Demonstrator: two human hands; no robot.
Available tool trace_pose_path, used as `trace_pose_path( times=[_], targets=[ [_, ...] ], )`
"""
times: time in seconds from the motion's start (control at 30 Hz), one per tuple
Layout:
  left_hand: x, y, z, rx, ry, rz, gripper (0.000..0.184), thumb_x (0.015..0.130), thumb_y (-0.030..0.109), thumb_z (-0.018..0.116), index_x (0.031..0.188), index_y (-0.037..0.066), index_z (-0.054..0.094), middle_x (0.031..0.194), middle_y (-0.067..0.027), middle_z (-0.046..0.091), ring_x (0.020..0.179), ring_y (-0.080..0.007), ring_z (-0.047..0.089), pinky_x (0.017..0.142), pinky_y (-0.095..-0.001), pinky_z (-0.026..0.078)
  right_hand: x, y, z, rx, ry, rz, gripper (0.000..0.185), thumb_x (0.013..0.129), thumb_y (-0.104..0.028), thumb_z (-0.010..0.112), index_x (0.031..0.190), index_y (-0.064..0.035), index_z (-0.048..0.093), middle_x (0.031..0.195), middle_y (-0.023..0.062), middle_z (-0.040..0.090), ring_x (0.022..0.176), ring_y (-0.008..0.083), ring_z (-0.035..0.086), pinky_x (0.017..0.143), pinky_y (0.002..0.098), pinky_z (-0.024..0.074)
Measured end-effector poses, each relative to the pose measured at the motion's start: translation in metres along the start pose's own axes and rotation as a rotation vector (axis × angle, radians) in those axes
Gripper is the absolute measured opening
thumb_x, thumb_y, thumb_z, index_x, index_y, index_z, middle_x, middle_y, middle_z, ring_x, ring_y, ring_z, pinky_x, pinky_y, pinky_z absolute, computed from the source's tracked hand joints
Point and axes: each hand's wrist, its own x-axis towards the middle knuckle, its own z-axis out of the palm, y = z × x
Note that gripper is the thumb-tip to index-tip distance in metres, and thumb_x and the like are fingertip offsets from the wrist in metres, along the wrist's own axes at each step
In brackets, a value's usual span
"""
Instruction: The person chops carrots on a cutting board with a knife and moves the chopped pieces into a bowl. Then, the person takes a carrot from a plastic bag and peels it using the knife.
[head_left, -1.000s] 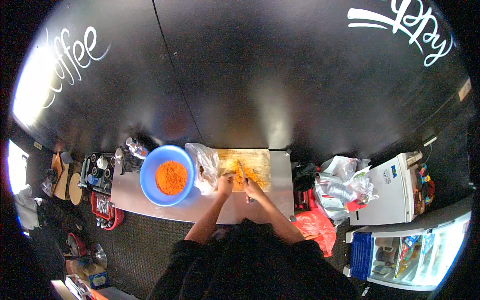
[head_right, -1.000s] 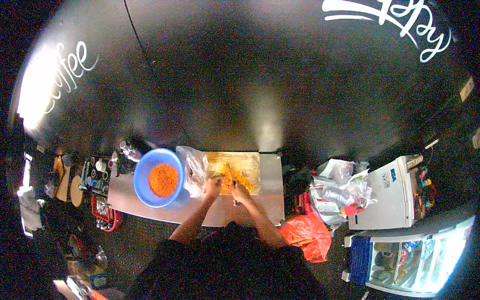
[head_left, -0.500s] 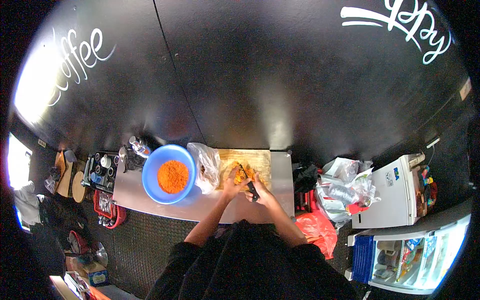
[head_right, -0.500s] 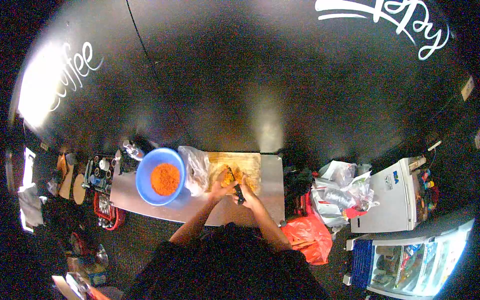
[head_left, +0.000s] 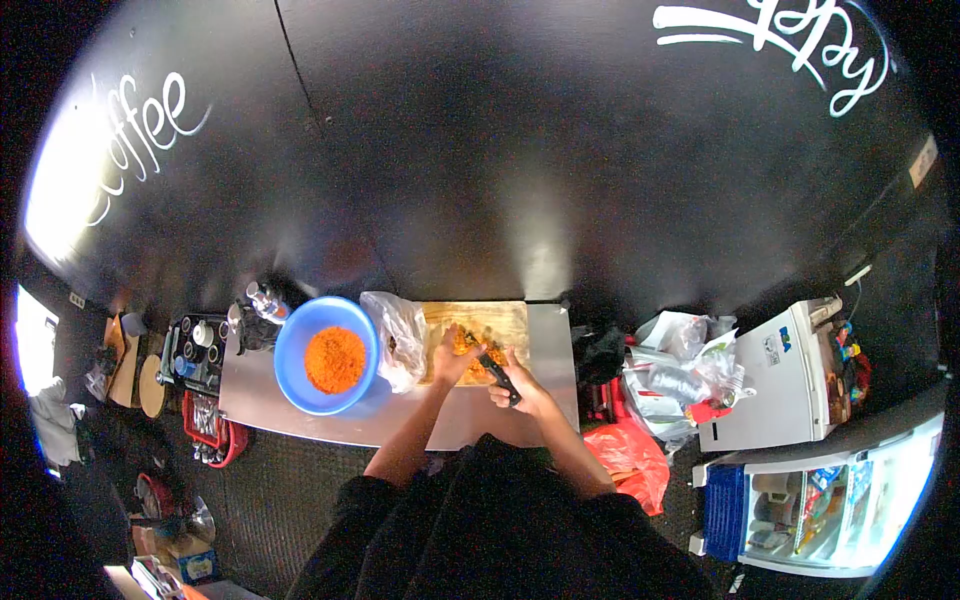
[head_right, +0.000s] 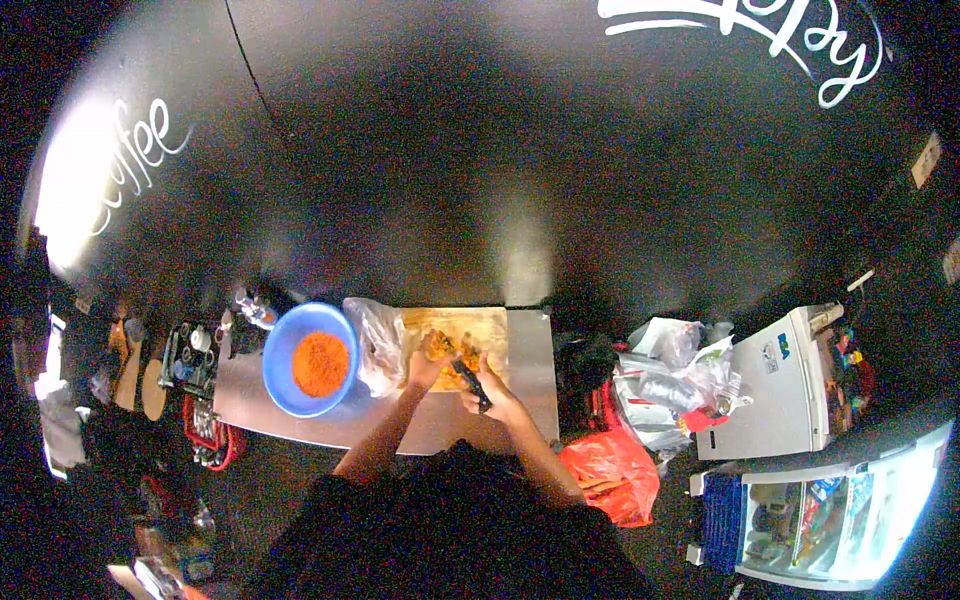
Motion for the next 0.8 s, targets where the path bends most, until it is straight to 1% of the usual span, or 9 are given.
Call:
trace_pose_path(
  times=[0.07,0.27,0.4,0.47,0.5,0.57,0.67,0.73,0.8],
  targets=[
    [0.004,0.0,-0.005,-0.003,-0.011,-0.005,0.084,0.061,0.044,0.072,0.12,-0.006,0.04,0.122,-0.0235,0.042,0.117,-0.0282,0.04,0.096,-0.0335,0.031,-0.003,0.0,-0.003,0.022,-0.114,0.031,0.064,0.073,-0.071,0.027,0.078,-0.0091,0.04,0.041,-0.0015,0.028,0.034,0.01,0.028,0.034,0.023,0.0238],
    [0.007,0.01,-0.009,0.051,0.068,0.037,0.071,0.062,0.039,0.073,0.113,-0.002,0.048,0.111,-0.0189,0.053,0.103,-0.0246,0.052,0.087,-0.0318,0.04,-0.021,-0.005,0.007,-0.016,-0.068,0.038,0.061,0.076,-0.069,0.025,0.076,-0.0093,0.039,0.041,-0.0027,0.025,0.033,0.0096,0.026,0.033,0.0229,0.0244],
    [0.016,-0.006,-0.002,0.018,0.111,0.088,0.049,0.064,0.031,0.073,0.1,0.002,0.059,0.099,-0.0145,0.059,0.091,-0.0235,0.057,0.079,-0.0305,0.044,-0.025,-0.004,0.007,0.001,0.006,0.055,0.061,0.078,-0.068,0.023,0.076,-0.0094,0.039,0.041,-0.0029,0.024,0.032,0.0099,0.025,0.033,0.0232,0.0243],
    [0.023,-0.018,0.0,0.009,0.123,0.115,0.041,0.064,0.028,0.073,0.095,0.003,0.062,0.096,-0.0131,0.061,0.088,-0.0232,0.059,0.076,-0.03,0.045,-0.025,-0.002,0.002,-0.073,-0.049,0.046,0.057,0.075,-0.069,0.027,0.074,-0.0135,0.037,0.041,-0.0012,0.028,0.033,0.0097,0.028,0.033,0.023,0.0243],
    [0.031,-0.033,0.005,-0.025,0.156,0.21,0.036,0.063,0.025,0.074,0.091,0.005,0.063,0.093,-0.0123,0.062,0.084,-0.0227,0.06,0.074,-0.0296,0.046,-0.025,-0.001,0.002,-0.073,-0.048,0.046,0.057,0.075,-0.069,0.027,0.074,-0.0135,0.037,0.041,-0.0012,0.028,0.033,0.0097,0.028,0.033,0.023,0.0243],
    [0.034,-0.038,0.005,-0.06,0.191,0.304,0.031,0.063,0.022,0.074,0.088,0.006,0.064,0.089,-0.0115,0.063,0.08,-0.0223,0.06,0.072,-0.0293,0.046,-0.026,0.0,0.003,-0.193,0.007,0.016,0.061,0.078,-0.068,0.021,0.075,-0.0095,0.038,0.041,-0.0021,0.024,0.032,0.0106,0.027,0.034,0.0236,0.0252],
    [0.031,-0.029,-0.003,-0.009,0.177,0.217,0.027,0.062,0.018,0.075,0.083,0.005,0.065,0.079,-0.0107,0.064,0.069,-0.0202,0.061,0.066,-0.03,0.047,-0.032,-0.003,0.013,-0.301,0.127,0.015,0.062,0.079,-0.068,0.019,0.075,-0.0093,0.039,0.04,-0.0013,0.027,0.033,0.0113,0.03,0.035,0.0242,0.0274],
    [0.03,-0.028,-0.006,-0.002,0.077,0.149,0.02,0.063,0.017,0.074,0.078,0.005,0.066,0.07,-0.0111,0.064,0.061,-0.0201,0.061,0.059,-0.0304,0.048,-0.027,0.0,0.012,-0.366,0.183,-0.022,0.062,0.079,-0.068,0.019,0.075,-0.009,0.039,0.041,-0.0006,0.029,0.033,0.0118,0.032,0.036,0.0245,0.0285],
    [0.025,-0.023,-0.007,-0.023,0.104,0.189,0.019,0.063,0.016,0.073,0.076,0.005,0.066,0.067,-0.012,0.063,0.059,-0.0201,0.061,0.057,-0.0303,0.048,-0.023,0.002,0.011,-0.43,0.237,-0.061,0.063,0.079,-0.067,0.018,0.075,-0.0086,0.039,0.041,0.0002,0.032,0.033,0.0123,0.034,0.036,0.0247,0.0296]
  ],
)
